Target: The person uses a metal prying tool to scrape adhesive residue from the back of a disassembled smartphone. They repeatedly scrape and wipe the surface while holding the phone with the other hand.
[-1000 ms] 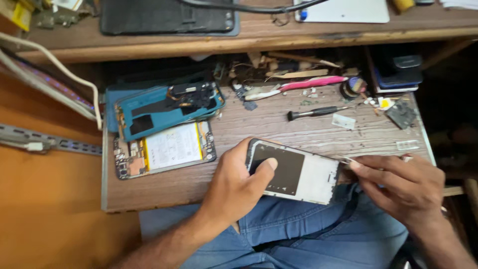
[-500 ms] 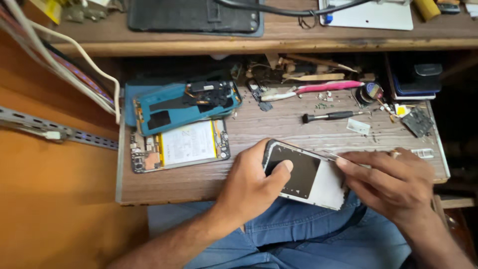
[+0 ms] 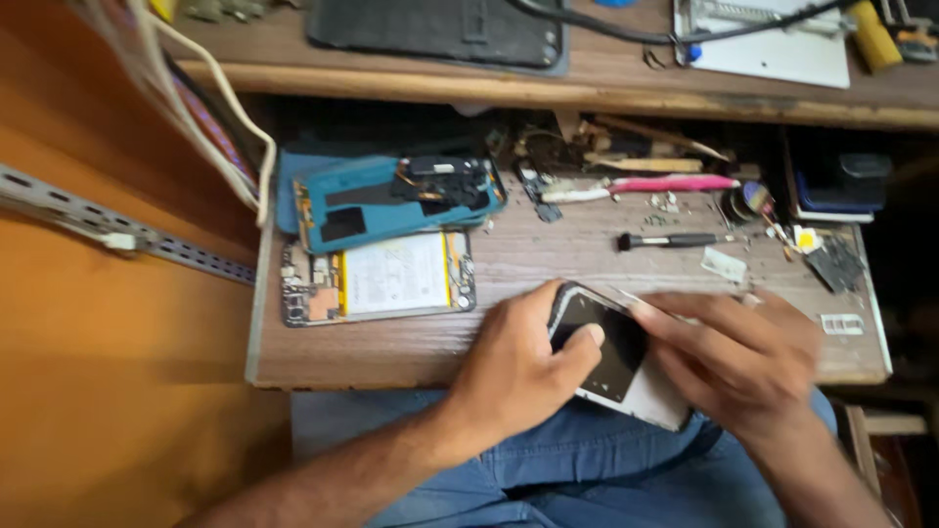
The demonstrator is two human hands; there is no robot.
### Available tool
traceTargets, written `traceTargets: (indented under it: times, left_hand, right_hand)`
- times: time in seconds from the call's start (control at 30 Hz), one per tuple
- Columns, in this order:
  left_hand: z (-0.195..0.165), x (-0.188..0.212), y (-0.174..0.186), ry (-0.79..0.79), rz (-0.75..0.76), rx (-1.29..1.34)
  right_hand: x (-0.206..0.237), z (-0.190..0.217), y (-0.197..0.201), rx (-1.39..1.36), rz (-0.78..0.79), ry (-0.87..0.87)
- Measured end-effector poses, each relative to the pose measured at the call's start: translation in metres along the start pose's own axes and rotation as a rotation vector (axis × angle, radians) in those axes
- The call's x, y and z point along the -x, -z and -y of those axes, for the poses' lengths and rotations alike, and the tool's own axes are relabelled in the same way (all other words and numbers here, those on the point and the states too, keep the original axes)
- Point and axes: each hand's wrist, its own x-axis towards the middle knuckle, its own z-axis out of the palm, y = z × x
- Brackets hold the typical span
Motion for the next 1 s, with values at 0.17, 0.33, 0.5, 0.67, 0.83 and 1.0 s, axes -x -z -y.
traceTargets:
  times: [0.17,0.33,0.5,0.67,0.83,1.0]
  left_hand:
    - [0.000,0.001,0.001,0.034,0.016,0.011]
    - [-0.003,0.000,0.001,0.010,0.023,0.021]
    - [-0.002,-0.001,0.003,0.043,0.029,0.011]
    - [-0.005,0.000,0.003,0.043,0.031,0.040]
    - [-0.004,-0.001,0.004,0.019,0.052,0.065]
    - [-0.001,0.001,0.002,0.061,0.059,0.151]
  right_hand:
    - [-0.012,0.003,-0.010,0.023,-0.018,0.050]
    - [-0.016,0.006,-0.003,-0.029,-0.039,0.012]
    - [-0.019,0.001,-0.012,-0.076,-0.024,0.082]
    - [-0.019,-0.006,-0.010,-0.158,-0.015,0.051]
    - [-0.022,-0.018,-0.008,-0.467,-0.198,-0.014]
    - [-0.022,-0.009,-0.003,-0.416,-0.273,-0.452]
